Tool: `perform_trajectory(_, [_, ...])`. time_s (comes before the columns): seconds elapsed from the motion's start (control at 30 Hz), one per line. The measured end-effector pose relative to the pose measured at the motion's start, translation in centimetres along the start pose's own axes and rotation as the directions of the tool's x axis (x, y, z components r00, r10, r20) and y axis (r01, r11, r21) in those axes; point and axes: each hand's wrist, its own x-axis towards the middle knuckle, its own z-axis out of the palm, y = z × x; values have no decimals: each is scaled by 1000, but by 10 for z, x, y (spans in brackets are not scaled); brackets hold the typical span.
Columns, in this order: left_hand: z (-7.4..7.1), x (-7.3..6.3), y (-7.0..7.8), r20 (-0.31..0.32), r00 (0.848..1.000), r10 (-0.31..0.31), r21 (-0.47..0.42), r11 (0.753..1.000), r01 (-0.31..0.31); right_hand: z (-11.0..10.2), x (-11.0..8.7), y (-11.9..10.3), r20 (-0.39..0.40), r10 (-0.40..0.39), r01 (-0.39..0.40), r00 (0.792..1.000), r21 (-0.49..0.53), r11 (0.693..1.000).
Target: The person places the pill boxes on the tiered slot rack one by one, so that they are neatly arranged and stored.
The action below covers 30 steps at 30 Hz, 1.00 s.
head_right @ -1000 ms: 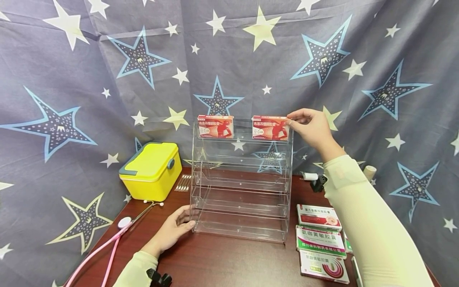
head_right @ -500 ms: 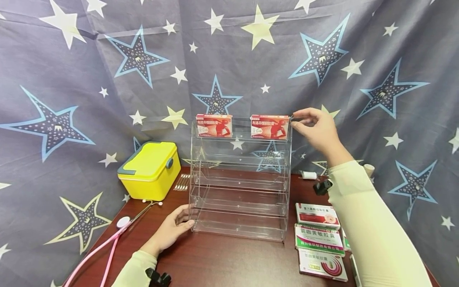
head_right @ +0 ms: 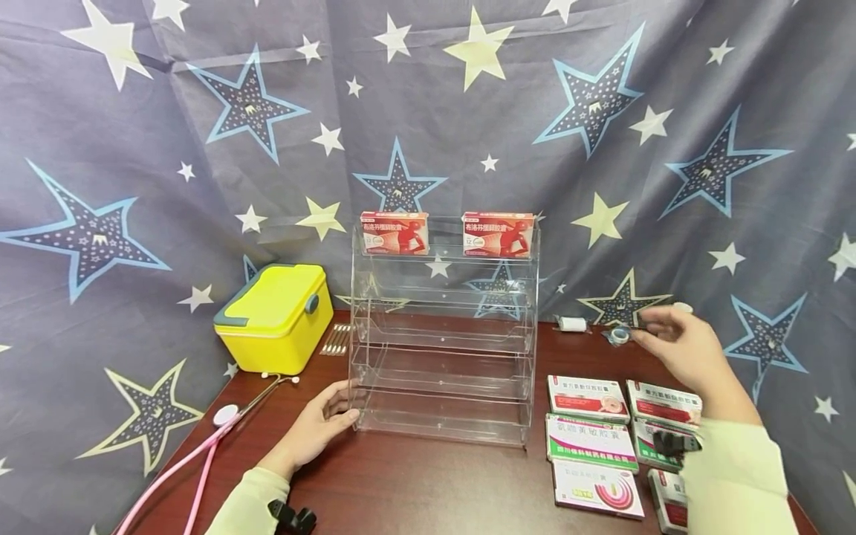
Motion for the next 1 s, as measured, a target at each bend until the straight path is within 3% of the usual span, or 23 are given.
perform_trajectory(0.2, [0,-1,-1,6,1000,9,-3,1000,-9,-2,-36,57,74,155,-149,985,-79,986])
perform_trajectory(0.4, [-1,0,-3,-3,1000,-16,-9,1000,16,-3,-53,80,60,293,-282,954,-139,949])
perform_trajectory(0.67, [-1,1,0,4,1000,-22,-11,1000,22,-3,-59,94,43,332,-322,942,-146,935])
perform_trajectory(1.0, [-1,0,0,21,1000,9,3,1000,-9,-3,-62,110,110,337,-317,935,-168,933])
